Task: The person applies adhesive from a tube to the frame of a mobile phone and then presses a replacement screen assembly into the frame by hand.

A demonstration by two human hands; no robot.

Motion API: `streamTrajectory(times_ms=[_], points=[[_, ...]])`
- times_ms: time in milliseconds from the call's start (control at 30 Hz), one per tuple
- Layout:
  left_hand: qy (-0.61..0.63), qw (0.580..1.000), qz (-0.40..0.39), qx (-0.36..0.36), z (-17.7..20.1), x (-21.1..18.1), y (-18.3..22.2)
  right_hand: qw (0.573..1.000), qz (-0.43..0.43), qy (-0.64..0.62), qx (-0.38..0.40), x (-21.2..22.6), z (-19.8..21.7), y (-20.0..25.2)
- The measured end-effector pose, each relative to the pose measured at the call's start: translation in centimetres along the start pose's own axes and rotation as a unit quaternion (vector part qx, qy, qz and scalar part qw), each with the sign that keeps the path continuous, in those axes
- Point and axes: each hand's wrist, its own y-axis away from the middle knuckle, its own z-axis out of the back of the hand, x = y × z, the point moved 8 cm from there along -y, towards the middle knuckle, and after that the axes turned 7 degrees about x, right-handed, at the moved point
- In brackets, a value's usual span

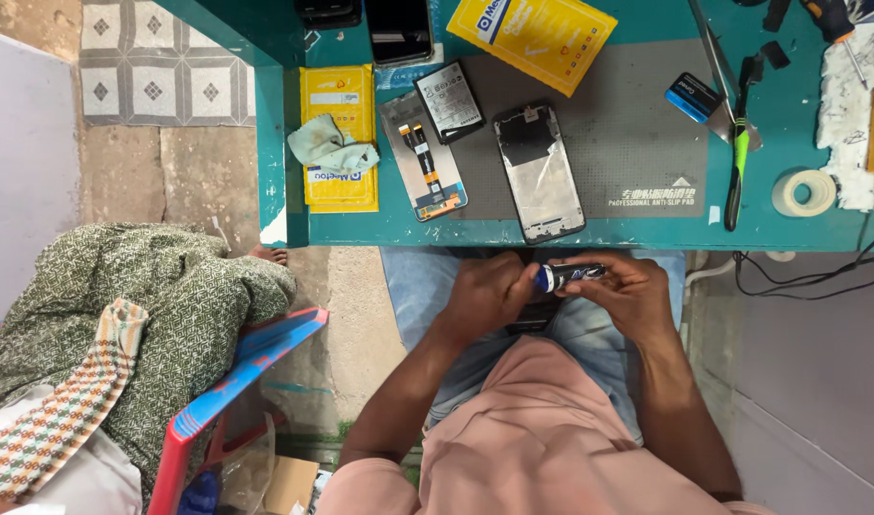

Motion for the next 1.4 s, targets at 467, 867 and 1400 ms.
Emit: streamTrajectory(times_ms=[467,867,1400], points=[[-0.067,0.994,-0.078,-0.029,2.5,-4.5,-3.0,0.997,0.027,0.033,-0.062,5.4,0.9,-2.1],[-0.045,0.999,0.011,0.012,0.3,-0.9,-3.1,0.971,0.103,0.214,-0.028,7.9,1.0,-2.5],[-0.065,0.993,0.047,-0.088,-1.9,-1.5,-11.5,0.909,0.260,-0.152,-0.287,6.5,11.5,-4.3]])
